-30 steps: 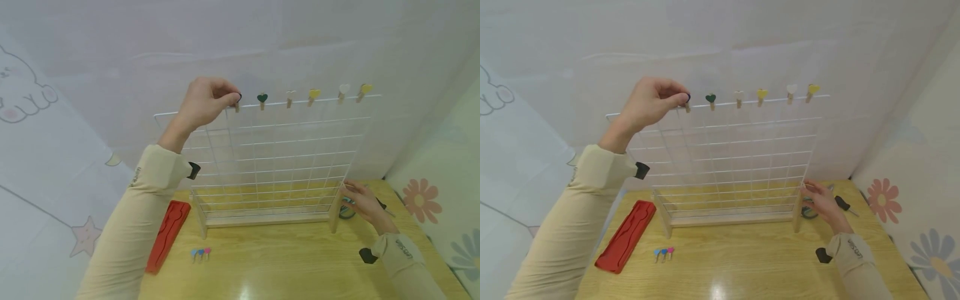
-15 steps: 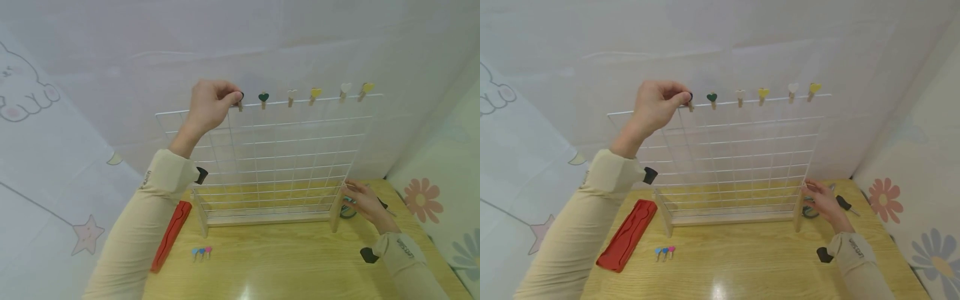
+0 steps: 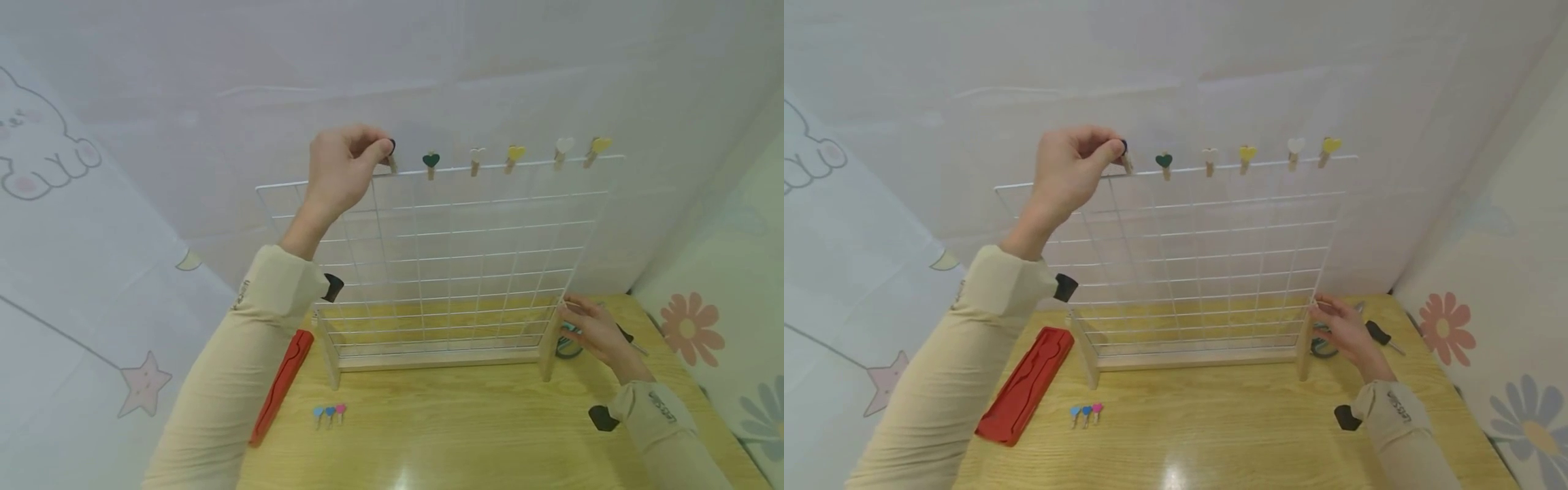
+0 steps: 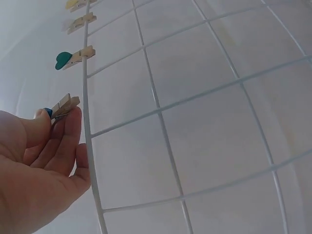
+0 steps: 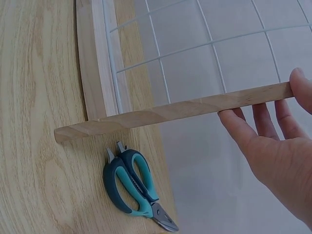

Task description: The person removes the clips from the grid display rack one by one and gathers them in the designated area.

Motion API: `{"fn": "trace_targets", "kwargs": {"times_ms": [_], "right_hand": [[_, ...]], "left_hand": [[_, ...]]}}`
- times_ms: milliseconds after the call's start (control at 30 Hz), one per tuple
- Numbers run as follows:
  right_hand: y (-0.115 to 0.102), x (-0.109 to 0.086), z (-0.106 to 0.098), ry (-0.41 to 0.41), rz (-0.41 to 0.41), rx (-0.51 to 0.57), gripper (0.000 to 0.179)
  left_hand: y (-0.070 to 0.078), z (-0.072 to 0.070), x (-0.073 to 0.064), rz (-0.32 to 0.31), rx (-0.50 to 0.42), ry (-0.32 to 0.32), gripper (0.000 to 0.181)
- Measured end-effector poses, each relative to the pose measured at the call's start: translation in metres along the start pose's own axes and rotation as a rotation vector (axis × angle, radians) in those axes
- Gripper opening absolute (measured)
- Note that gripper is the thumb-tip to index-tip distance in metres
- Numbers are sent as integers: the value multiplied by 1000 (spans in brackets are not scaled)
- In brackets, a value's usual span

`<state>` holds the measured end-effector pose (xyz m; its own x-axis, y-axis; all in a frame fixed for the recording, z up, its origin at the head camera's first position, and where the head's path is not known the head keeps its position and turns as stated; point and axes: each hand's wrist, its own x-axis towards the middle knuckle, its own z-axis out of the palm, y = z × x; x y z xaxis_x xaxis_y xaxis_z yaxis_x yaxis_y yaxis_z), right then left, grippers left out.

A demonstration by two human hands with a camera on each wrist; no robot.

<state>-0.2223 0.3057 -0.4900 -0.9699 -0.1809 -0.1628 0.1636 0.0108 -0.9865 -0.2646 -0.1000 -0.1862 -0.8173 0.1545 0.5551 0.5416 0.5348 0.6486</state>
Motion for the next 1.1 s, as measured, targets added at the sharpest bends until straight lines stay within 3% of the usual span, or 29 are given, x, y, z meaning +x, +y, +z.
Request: {"fn": "trace_targets", "kwargs": {"times_ms": [267, 433, 733, 1100], "right_hand": [[-1, 1, -3, -6, 11, -9, 79], [1, 2, -4, -1, 8, -3, 78], [-2, 3, -4, -3, 17, -42, 79], [0, 3, -5, 8, 22, -48, 79]], "left_hand": [[8, -3, -11, 19, -94, 0, 13], [4, -3, -24, -13, -170, -55, 15], [-22, -4, -55, -171, -376, -189, 20], [-59, 6, -86, -267, -437, -279, 21]]}}
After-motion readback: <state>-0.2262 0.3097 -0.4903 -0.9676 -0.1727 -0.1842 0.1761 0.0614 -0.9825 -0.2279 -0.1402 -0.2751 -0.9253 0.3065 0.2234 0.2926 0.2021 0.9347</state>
